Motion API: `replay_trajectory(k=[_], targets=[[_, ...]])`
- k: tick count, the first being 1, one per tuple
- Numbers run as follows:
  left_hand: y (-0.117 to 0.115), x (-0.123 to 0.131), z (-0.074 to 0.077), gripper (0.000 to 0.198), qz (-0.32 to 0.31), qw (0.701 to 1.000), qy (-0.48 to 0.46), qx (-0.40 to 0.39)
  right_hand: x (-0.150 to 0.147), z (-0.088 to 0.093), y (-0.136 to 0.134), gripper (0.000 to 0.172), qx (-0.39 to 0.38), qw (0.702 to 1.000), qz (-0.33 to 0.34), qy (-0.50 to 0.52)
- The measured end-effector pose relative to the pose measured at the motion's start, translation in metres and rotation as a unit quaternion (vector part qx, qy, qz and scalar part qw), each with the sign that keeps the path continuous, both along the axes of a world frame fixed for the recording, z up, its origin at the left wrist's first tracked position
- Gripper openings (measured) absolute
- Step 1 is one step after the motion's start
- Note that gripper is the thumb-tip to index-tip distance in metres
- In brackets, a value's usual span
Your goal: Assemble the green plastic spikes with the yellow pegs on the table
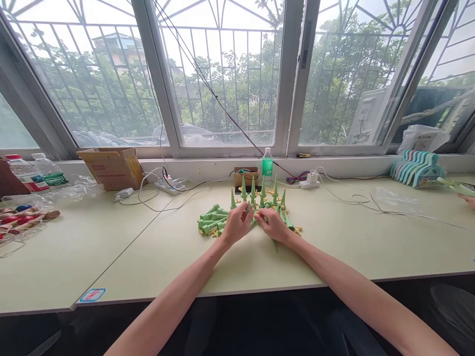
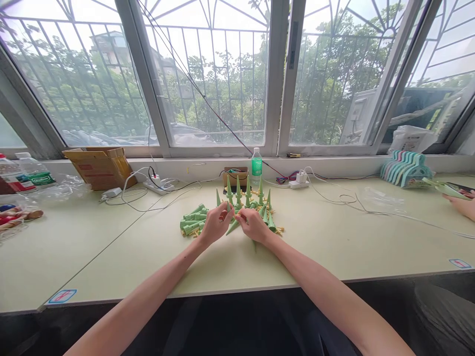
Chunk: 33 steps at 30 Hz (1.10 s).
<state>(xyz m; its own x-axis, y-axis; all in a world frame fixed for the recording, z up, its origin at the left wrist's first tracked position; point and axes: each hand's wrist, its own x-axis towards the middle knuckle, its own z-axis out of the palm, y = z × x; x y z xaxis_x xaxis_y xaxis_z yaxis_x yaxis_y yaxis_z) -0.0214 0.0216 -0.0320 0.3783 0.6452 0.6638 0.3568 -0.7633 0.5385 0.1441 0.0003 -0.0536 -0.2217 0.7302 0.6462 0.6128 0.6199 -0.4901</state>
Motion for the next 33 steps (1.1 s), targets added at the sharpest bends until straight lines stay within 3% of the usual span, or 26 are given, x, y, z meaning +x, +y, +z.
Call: replay_trajectory(k=[18, 25, 33], targets=[[-0.001, 0.002, 0.001, 0.023, -0.005, 1.000, 0.001, 0.003, 0.000, -0.002, 0.003, 0.047, -0.018, 0.999, -0.010, 0.034], [0.002, 0.000, -0.001, 0.022, 0.029, 0.999, 0.001, 0.018, 0.000, 0.005, -0.005, 0.026, -0.021, 0.999, -0.015, 0.034], [0.001, 0.000, 0.000, 0.016, 0.034, 0.999, 0.008, 0.025, -0.001, 0.009, -0.009, 0.019, -0.021, 0.999, 0.010, 0.049]])
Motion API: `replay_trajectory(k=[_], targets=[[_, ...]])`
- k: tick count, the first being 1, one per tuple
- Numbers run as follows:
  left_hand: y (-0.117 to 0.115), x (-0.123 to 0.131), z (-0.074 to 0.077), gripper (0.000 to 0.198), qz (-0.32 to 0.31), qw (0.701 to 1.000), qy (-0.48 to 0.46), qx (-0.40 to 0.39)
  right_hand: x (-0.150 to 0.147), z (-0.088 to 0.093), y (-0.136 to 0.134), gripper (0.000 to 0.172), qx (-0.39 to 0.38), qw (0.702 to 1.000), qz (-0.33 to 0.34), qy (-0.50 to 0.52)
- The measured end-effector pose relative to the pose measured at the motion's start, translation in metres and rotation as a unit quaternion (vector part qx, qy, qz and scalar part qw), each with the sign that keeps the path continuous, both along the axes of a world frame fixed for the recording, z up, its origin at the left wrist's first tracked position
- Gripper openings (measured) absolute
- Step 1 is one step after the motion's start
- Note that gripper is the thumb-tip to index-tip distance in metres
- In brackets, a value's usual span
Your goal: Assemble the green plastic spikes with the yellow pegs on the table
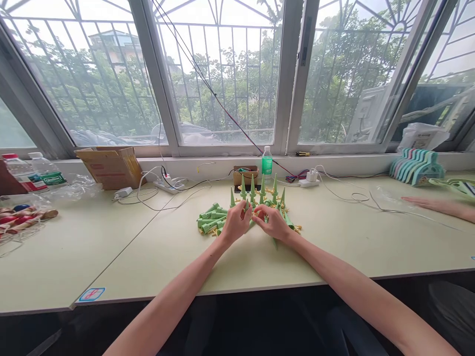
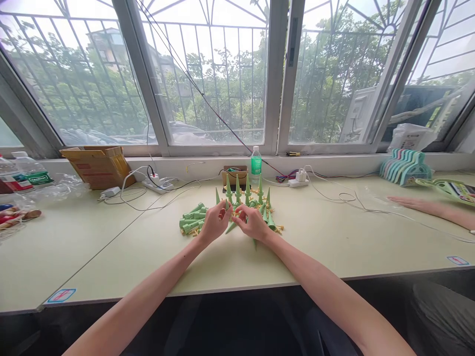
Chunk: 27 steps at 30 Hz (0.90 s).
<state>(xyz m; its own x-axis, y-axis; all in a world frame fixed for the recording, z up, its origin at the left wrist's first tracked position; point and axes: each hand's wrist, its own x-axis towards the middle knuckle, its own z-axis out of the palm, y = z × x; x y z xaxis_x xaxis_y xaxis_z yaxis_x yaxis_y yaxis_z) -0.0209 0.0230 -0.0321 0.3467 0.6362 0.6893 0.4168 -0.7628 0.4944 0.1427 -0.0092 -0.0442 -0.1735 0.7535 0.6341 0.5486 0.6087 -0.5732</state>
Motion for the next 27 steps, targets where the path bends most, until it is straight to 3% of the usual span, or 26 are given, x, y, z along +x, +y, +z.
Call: replay_trajectory(k=[10, 19, 27], targets=[[-0.0009, 0.0010, 0.0013, 0.021, -0.008, 1.000, -0.006, -0.026, 0.0010, -0.0054, 0.0042, 0.019, 0.000, 1.000, -0.007, 0.002], [-0.0012, 0.0016, -0.0021, 0.018, -0.032, 0.999, 0.011, -0.029, 0.0039, -0.0091, 0.0088, 0.040, 0.000, 1.000, -0.009, -0.001], [-0.0030, 0.0015, 0.0019, 0.020, -0.026, 0.999, -0.014, -0.030, 0.0035, -0.0042, 0.0046, 0.039, -0.015, 1.000, -0.016, 0.009]])
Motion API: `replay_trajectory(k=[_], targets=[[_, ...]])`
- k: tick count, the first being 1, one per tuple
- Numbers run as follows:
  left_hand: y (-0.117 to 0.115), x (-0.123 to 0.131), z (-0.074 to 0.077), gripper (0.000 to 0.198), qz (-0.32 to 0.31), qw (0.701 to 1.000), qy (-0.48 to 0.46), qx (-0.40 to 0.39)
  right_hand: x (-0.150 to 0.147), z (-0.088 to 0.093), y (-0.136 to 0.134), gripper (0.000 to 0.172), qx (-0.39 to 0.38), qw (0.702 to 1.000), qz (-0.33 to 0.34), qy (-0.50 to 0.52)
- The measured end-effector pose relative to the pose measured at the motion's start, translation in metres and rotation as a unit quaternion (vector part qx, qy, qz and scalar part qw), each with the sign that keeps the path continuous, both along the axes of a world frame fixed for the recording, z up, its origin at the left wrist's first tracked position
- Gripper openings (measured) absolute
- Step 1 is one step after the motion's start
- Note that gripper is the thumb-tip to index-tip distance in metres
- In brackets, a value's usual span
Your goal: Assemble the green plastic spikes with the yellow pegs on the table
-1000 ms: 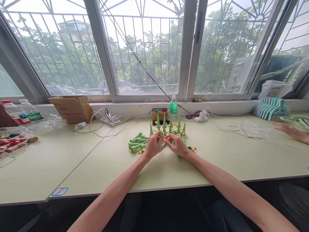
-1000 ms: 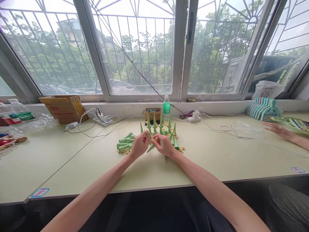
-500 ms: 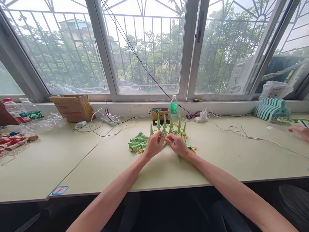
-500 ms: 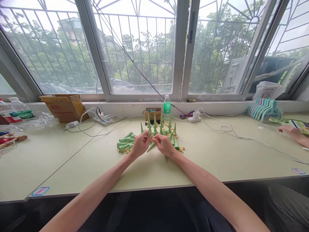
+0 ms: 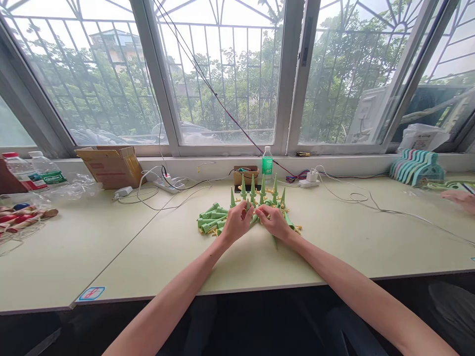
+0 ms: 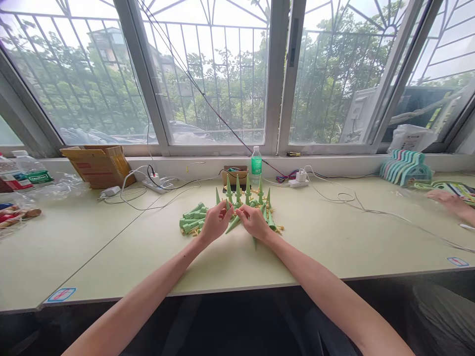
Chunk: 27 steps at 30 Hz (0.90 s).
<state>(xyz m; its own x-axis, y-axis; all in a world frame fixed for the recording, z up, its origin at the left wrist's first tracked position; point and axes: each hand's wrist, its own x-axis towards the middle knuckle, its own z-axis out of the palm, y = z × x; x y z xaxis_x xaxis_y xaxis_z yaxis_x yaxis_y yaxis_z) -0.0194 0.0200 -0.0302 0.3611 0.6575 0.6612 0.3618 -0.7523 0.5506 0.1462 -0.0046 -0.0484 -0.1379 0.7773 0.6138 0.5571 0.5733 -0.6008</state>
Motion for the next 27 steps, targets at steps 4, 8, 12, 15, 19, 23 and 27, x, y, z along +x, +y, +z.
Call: replay_trajectory(k=[4, 8, 12, 15, 19, 23, 27], targets=[[-0.0006, 0.0000, 0.0014, 0.020, -0.010, 1.000, -0.008, -0.001, 0.0004, 0.0010, -0.0007, 0.042, 0.005, 1.000, -0.011, -0.002], [-0.0013, 0.0002, 0.0011, 0.021, -0.009, 1.000, -0.005, -0.006, 0.0009, -0.0008, 0.0007, 0.044, 0.008, 1.000, -0.014, 0.001], [-0.0014, 0.0001, -0.0012, 0.023, -0.019, 1.000, 0.010, -0.005, 0.0013, -0.0044, 0.0037, 0.046, 0.007, 1.000, -0.026, 0.001], [-0.0008, -0.0002, -0.0031, 0.025, -0.025, 1.000, 0.019, -0.006, 0.0007, -0.0048, 0.0039, 0.047, 0.008, 0.999, -0.040, -0.007], [0.0004, -0.0004, -0.0038, 0.024, -0.019, 1.000, 0.018, -0.010, -0.0005, 0.0002, -0.0002, 0.040, 0.014, 0.999, -0.035, 0.005], [0.0012, 0.0001, -0.0027, 0.023, -0.004, 1.000, 0.005, -0.008, -0.0007, 0.0041, -0.0039, 0.022, 0.011, 1.000, -0.004, 0.025], [0.0012, 0.0005, -0.0010, 0.023, 0.002, 1.000, -0.007, -0.008, -0.0002, 0.0033, -0.0037, 0.024, 0.011, 0.999, 0.032, 0.040]])
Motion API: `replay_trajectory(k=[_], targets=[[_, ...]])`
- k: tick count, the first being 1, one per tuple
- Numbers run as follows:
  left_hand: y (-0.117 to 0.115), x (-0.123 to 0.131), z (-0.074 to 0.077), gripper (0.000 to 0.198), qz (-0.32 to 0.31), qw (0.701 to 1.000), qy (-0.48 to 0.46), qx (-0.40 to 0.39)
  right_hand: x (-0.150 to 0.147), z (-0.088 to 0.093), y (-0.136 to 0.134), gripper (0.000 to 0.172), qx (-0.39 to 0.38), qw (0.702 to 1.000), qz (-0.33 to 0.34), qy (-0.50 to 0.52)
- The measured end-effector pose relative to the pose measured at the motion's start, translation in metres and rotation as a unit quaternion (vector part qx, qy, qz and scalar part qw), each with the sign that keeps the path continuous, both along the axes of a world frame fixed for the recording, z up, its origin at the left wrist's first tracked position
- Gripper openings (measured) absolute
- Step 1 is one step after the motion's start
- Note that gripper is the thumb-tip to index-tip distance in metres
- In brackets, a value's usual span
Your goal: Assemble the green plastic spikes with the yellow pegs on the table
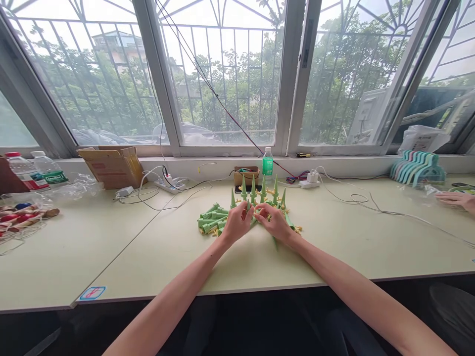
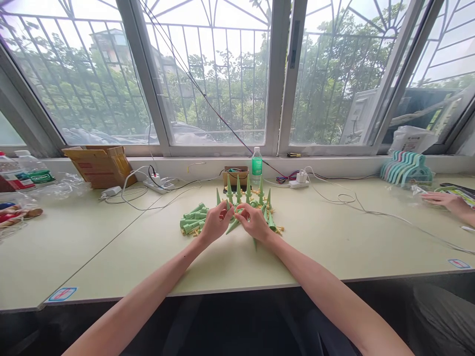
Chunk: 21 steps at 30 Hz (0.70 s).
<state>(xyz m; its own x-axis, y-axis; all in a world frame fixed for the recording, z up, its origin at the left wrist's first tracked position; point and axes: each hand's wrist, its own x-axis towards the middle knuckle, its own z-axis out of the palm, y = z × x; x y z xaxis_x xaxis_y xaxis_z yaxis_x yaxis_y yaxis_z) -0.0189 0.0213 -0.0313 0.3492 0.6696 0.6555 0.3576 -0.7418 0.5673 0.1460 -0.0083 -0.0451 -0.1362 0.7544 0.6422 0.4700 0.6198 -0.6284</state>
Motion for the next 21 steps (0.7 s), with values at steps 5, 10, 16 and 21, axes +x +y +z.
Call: replay_trajectory(k=[5, 10, 16, 21], targets=[[-0.0011, 0.0002, 0.0008, 0.023, -0.006, 1.000, -0.006, -0.001, 0.0004, -0.0001, 0.0007, 0.023, 0.001, 1.000, 0.011, -0.001], [-0.0015, 0.0002, -0.0002, 0.024, -0.010, 1.000, -0.007, -0.008, 0.0010, -0.0006, 0.0009, 0.020, 0.000, 1.000, 0.012, 0.002], [-0.0006, -0.0004, -0.0013, 0.025, -0.003, 1.000, 0.005, -0.010, 0.0007, 0.0001, 0.0002, 0.020, -0.004, 1.000, 0.000, -0.009], [-0.0017, 0.0001, 0.0002, 0.026, 0.007, 1.000, 0.012, -0.001, 0.0006, -0.0009, 0.0019, 0.031, -0.008, 0.999, -0.011, -0.041]])
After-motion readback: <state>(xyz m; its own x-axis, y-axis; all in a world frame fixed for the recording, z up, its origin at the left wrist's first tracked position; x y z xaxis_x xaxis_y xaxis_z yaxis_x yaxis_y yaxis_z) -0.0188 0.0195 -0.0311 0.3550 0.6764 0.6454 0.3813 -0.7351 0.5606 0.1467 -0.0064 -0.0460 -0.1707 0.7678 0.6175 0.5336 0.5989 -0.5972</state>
